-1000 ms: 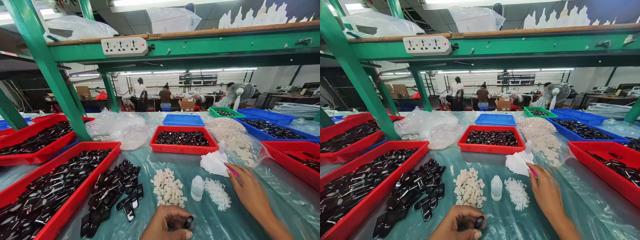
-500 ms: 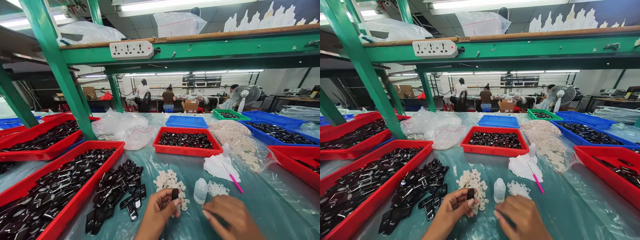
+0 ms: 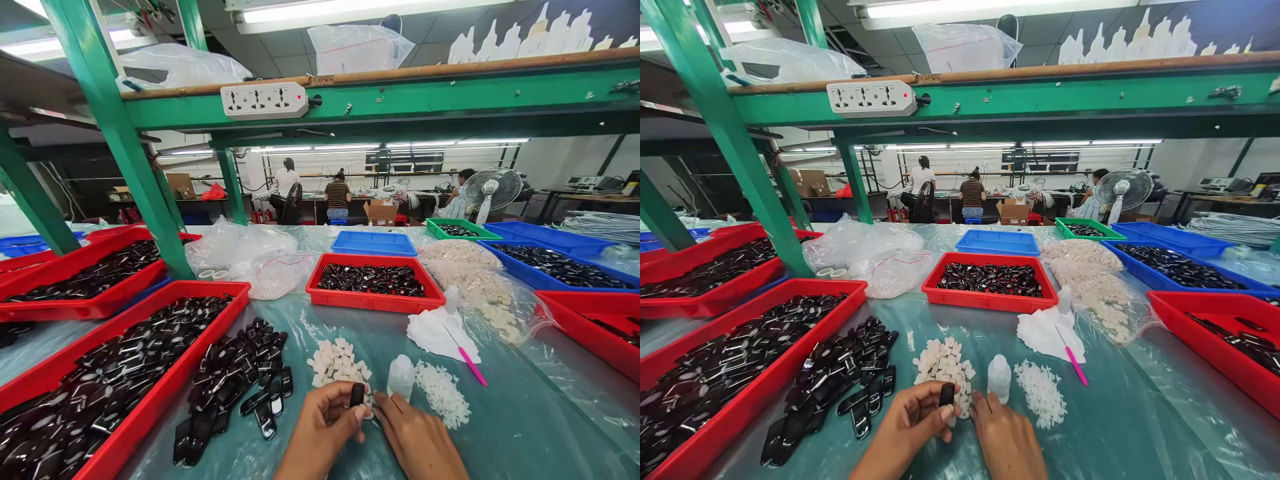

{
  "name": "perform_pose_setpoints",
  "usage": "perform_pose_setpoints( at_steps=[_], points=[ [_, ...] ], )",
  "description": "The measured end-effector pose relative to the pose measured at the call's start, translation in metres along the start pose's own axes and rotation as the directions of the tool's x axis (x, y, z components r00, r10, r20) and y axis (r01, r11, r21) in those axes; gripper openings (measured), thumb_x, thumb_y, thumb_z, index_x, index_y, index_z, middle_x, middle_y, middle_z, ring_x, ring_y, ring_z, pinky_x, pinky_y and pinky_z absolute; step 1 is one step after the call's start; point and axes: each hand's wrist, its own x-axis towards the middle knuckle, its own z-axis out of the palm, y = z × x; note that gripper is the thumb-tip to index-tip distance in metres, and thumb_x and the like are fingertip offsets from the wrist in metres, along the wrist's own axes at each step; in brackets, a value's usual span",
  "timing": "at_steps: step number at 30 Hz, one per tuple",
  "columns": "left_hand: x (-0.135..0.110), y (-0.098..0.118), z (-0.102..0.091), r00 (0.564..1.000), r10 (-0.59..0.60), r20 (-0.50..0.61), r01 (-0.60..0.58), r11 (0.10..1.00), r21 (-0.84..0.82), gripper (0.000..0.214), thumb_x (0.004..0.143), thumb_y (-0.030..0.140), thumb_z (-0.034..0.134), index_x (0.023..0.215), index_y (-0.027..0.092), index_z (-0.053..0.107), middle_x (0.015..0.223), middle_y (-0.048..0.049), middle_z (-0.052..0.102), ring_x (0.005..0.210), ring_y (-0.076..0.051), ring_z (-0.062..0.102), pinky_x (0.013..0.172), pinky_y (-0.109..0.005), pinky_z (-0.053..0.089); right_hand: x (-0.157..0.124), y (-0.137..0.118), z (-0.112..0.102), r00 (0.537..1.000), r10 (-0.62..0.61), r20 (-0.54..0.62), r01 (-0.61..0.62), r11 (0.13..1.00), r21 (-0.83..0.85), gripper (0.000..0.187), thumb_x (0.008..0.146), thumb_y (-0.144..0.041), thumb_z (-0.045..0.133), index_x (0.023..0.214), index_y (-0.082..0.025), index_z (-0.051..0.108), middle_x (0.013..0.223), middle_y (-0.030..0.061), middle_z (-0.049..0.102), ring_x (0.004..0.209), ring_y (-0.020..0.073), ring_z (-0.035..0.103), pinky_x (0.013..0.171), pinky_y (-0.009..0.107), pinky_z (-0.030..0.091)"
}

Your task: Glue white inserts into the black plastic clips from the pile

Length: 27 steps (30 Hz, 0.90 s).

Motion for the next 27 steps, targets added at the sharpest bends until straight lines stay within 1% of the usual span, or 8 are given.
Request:
perform_pose_setpoints(
  at_steps=[4,7,10,12,16,21,25,27],
  points=[
    [-0.001,0.000,0.002,1.000,-0.007,0.010,0.007,1.000,0.003,0.030,0.069,0.038,0.073,0.086,0.013,0.072,0.075,-0.0066,0.068,0.057,-0.012,0.056,0.056,-0.023,0.049,0.000,-0.003,0.000,0.999,0.021,-0.041,-0.019,0.999,0.044,0.030,0.087,-0.007,0.035,0.091,-0.018,0.063,0.070,0.0023,0.069,0.045,0.0173,0.067,0.036,0.024,0.046],
    [-0.001,-0.001,0.002,1.000,-0.004,0.021,0.004,1.000,-0.007,0.028,0.069,0.037,0.074,0.086,0.015,0.072,0.074,-0.0053,0.067,0.058,-0.012,0.055,0.056,-0.023,0.049,-0.001,-0.003,-0.001,0.996,0.016,-0.093,-0.007,0.995,0.101,0.029,0.089,-0.012,0.033,0.086,-0.020,0.061,0.068,0.0017,0.067,0.047,0.0171,0.067,0.037,0.024,0.047],
    [-0.002,-0.002,0.001,0.999,-0.004,0.046,0.004,1.000,0.001,0.026,0.070,0.036,0.073,0.087,0.016,0.073,0.074,-0.0043,0.067,0.058,-0.011,0.055,0.057,-0.023,0.048,-0.001,-0.001,-0.009,0.987,0.012,-0.159,0.017,0.983,0.180,0.022,0.089,-0.018,0.036,0.086,-0.021,0.058,0.070,0.0008,0.069,0.054,0.0152,0.068,0.046,0.022,0.051],
    [-0.002,-0.003,0.001,0.998,0.001,0.064,-0.002,1.000,0.013,0.028,0.071,0.037,0.072,0.089,0.017,0.073,0.074,-0.0045,0.067,0.059,-0.012,0.055,0.058,-0.023,0.047,0.000,0.001,-0.017,0.976,0.049,-0.212,0.007,0.966,0.258,0.017,0.088,-0.020,0.041,0.088,-0.021,0.058,0.073,0.0008,0.070,0.060,0.0136,0.069,0.053,0.019,0.053],
    [-0.005,-0.004,0.001,0.993,-0.011,0.114,0.003,0.997,0.071,0.032,0.072,0.042,0.069,0.091,0.017,0.073,0.072,-0.0044,0.066,0.060,-0.013,0.055,0.061,-0.025,0.046,0.003,0.002,-0.033,0.941,0.200,-0.274,-0.034,0.859,0.511,0.011,0.083,-0.019,0.054,0.090,-0.021,0.063,0.077,0.0013,0.073,0.067,0.0135,0.070,0.062,0.017,0.055],
    [-0.007,-0.012,0.000,0.988,-0.026,0.153,0.010,0.994,0.105,0.033,0.075,0.043,0.066,0.097,0.019,0.072,0.073,-0.0036,0.063,0.062,-0.013,0.055,0.064,-0.026,0.045,0.005,0.002,-0.035,0.947,0.167,-0.276,0.044,0.781,0.623,0.019,0.079,-0.015,0.061,0.094,-0.020,0.072,0.087,0.0050,0.074,0.079,0.0164,0.070,0.072,0.020,0.055],
    [-0.008,-0.022,-0.002,0.997,-0.008,0.079,0.001,0.997,0.083,0.034,0.072,0.043,0.068,0.098,0.020,0.071,0.079,-0.0037,0.063,0.061,-0.013,0.055,0.064,-0.027,0.045,0.003,0.001,-0.030,0.947,0.164,-0.276,0.073,0.727,0.683,0.025,0.078,-0.013,0.062,0.098,-0.022,0.073,0.086,0.0047,0.074,0.077,0.0164,0.070,0.070,0.020,0.056],
    [-0.008,-0.021,-0.002,0.997,-0.015,0.073,0.009,0.996,0.084,0.035,0.072,0.045,0.068,0.096,0.020,0.071,0.080,-0.0040,0.063,0.060,-0.013,0.054,0.063,-0.026,0.044,0.003,-0.001,-0.030,0.942,0.211,-0.261,0.047,0.687,0.726,0.025,0.078,-0.014,0.062,0.098,-0.025,0.073,0.087,0.0040,0.074,0.077,0.0167,0.070,0.068,0.020,0.056]
  ],
)
